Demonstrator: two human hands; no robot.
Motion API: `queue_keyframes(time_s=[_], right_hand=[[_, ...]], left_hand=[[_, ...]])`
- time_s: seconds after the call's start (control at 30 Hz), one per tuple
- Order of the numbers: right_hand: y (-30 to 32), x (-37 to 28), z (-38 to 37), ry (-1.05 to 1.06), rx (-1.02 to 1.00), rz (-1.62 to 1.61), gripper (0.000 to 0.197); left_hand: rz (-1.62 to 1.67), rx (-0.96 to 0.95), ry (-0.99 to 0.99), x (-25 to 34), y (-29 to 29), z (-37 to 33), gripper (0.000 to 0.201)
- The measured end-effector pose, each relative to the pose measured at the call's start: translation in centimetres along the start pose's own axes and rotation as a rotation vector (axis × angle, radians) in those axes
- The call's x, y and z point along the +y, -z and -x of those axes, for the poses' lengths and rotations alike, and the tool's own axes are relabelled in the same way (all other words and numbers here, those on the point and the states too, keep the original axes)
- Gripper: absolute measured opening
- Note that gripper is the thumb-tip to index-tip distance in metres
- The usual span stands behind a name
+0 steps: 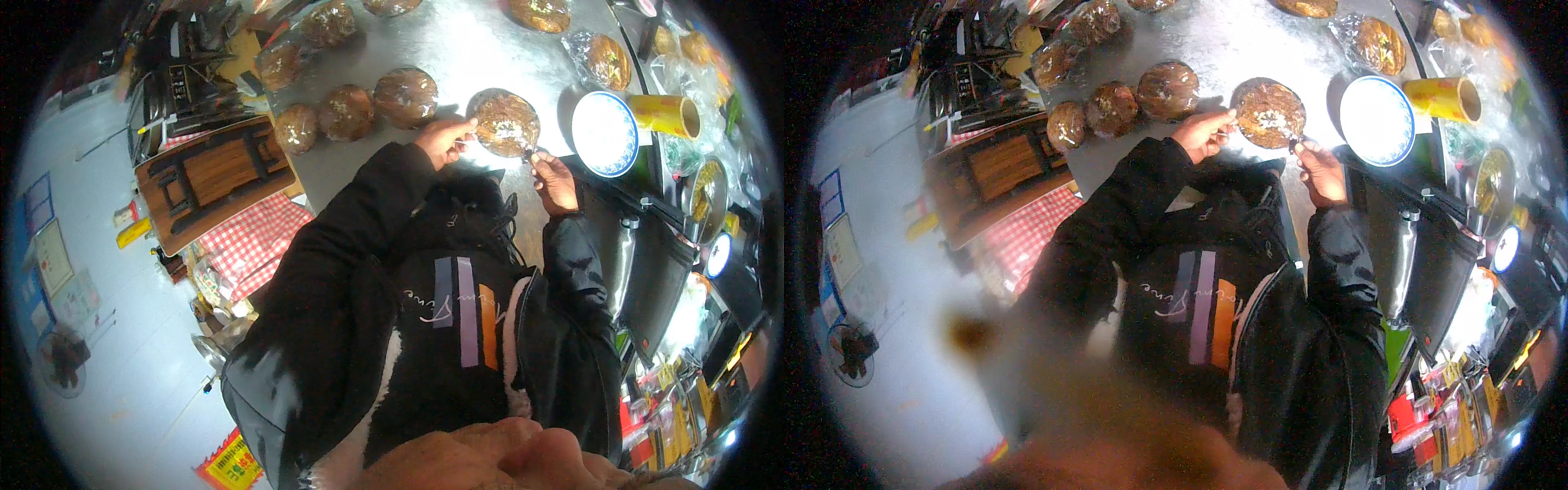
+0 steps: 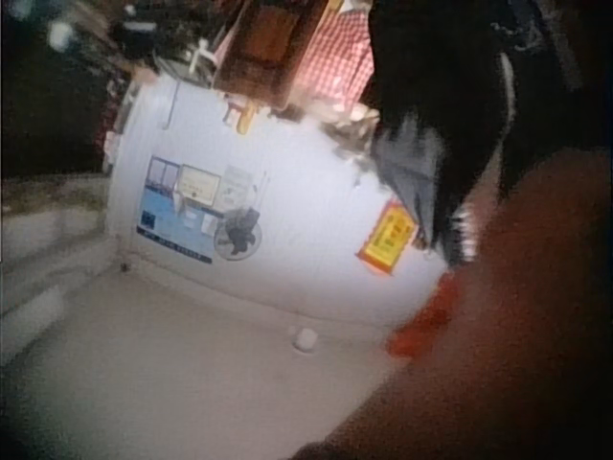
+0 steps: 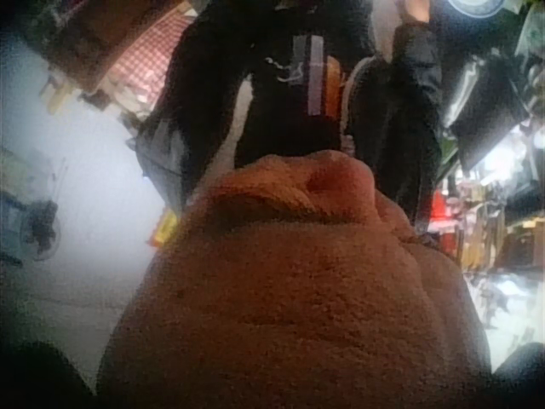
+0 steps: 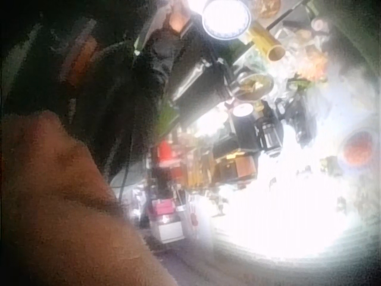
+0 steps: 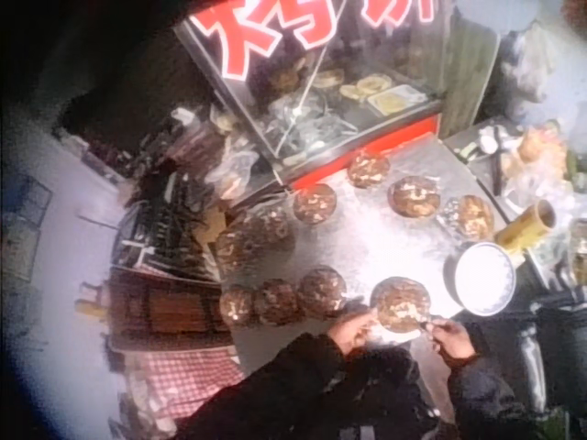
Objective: The person wraps several round loaves of bread in plastic wrap on a metal countertop. They pick up each loaf, stretch the wrap around it, smooth the film, and place the wrapped loaf back on the counter.
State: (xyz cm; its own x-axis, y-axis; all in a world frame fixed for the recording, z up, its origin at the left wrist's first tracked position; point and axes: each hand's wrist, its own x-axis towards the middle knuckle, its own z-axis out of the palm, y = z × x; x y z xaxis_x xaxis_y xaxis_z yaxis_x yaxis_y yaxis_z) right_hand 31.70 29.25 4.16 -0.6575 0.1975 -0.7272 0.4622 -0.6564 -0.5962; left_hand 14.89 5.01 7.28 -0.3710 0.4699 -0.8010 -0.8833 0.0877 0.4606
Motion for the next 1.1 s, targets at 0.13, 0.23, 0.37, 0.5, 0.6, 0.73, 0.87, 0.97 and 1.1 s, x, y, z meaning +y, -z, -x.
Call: queue_keyframes(time_s=[0.13, 0.23, 0.37, 0.5, 0.6, 0.73, 0.87, 0.97, 1.1], right_hand=[[0.2, 0.1, -0.9, 0.052, 0.015, 0.075, 0.03], [0.6, -0.5, -0.6, -0.014, -0.003, 0.062, 0.033], [0.1, -1.5, 0.1, -0.061, -0.079, -0.009, 0.031], [-0.7, -2.8, -0.1, -0.18, -0.021, -0.109, 0.028], [-0.9, -3.4, -0.8, -0.219, -0.028, -0.104, 0.024], [-0.7, -3.2, -1.6, -0.265, -0.009, -0.129, 0.024], [-0.1, -2.9, -2.0, -0.284, 0.008, -0.272, 0.024], [0.0, -2.8, -1.8, -0.237, -0.043, -0.286, 0.023], [-0.3, -3.1, -1.8, -0.235, -0.014, -0.253, 0.022]], left_hand=[[-0.052, 0.067, -0.002, 0.3, -0.6, -1.2, 0.022], [0.031, 0.067, -0.036, 0.0, 0.0, -1.7, 0.019], [0.168, -0.017, -0.041, -0.5, 0.7, -1.9, 0.018], [0.2, 0.003, 0.01, 0.0, 0.3, -2.7, 0.017], [0.157, 0.073, 0.03, 0.2, -0.6, -3.2, 0.017], [0.089, 0.108, -0.008, 0.2, -0.9, -3.1, 0.016], [0.117, 0.098, -0.078, -0.1, -0.8, -2.8, 0.013], [0.137, 0.089, -0.092, -0.1, -0.8, -2.6, 0.013], [0.166, 0.087, -0.063, 0.3, -1.0, -2.4, 0.014]])
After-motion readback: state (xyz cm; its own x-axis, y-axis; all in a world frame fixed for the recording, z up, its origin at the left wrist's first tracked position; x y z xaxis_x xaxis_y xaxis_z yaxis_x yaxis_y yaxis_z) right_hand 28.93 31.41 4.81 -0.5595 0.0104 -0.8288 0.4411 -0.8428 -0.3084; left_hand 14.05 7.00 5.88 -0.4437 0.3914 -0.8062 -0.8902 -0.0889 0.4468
